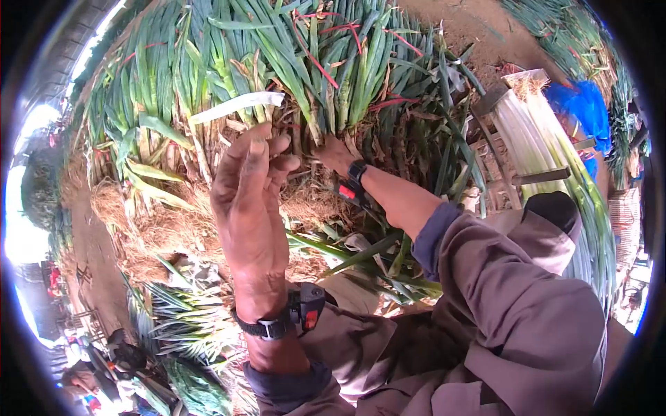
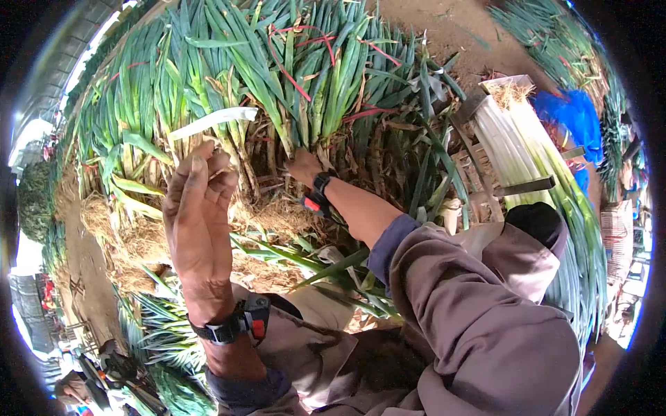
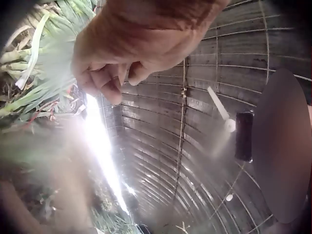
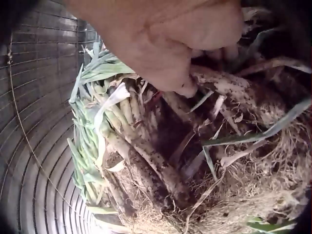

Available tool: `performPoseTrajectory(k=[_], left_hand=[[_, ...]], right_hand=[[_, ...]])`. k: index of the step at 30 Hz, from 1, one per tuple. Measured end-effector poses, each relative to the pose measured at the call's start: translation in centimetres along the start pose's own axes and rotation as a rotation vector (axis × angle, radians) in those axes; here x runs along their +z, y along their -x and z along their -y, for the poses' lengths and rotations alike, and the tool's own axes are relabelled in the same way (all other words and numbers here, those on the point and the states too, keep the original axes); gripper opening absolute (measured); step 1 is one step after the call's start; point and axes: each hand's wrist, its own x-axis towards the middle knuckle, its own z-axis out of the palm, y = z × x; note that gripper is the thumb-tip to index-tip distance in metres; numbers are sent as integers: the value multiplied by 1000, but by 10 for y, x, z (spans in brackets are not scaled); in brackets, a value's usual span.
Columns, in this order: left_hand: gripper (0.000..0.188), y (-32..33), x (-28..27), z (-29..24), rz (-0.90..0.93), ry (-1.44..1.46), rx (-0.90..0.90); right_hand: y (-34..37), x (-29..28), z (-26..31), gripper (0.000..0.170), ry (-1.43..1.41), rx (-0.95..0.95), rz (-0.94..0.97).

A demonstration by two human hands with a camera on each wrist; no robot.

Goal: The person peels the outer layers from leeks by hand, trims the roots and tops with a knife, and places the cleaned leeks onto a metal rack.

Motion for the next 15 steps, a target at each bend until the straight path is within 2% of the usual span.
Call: performPoseTrajectory(k=[2,5,8,10,12,14,15], left_hand=[[27,-3,0,2,-38,-40,-58],[34,-13,-5,12,-97,-38,-31],[44,-25,0,21,-172,-67,-53],[48,-33,-1,41,-188,7,-77],[48,-47,9,53,-193,-77,-105],[45,-61,13,60,-10,104,-383],[45,-62,19,62,-2,96,-385]], right_hand=[[15,-7,4,41,-16,-16,-17],[84,-40,31,51,-283,-206,-21],[153,-71,47,50,-225,-253,78],[189,-81,45,50,-363,-385,60],[217,-91,49,50,-446,-384,49],[245,-98,46,46,-400,-523,22],[249,-92,31,53,-249,-590,-48]])
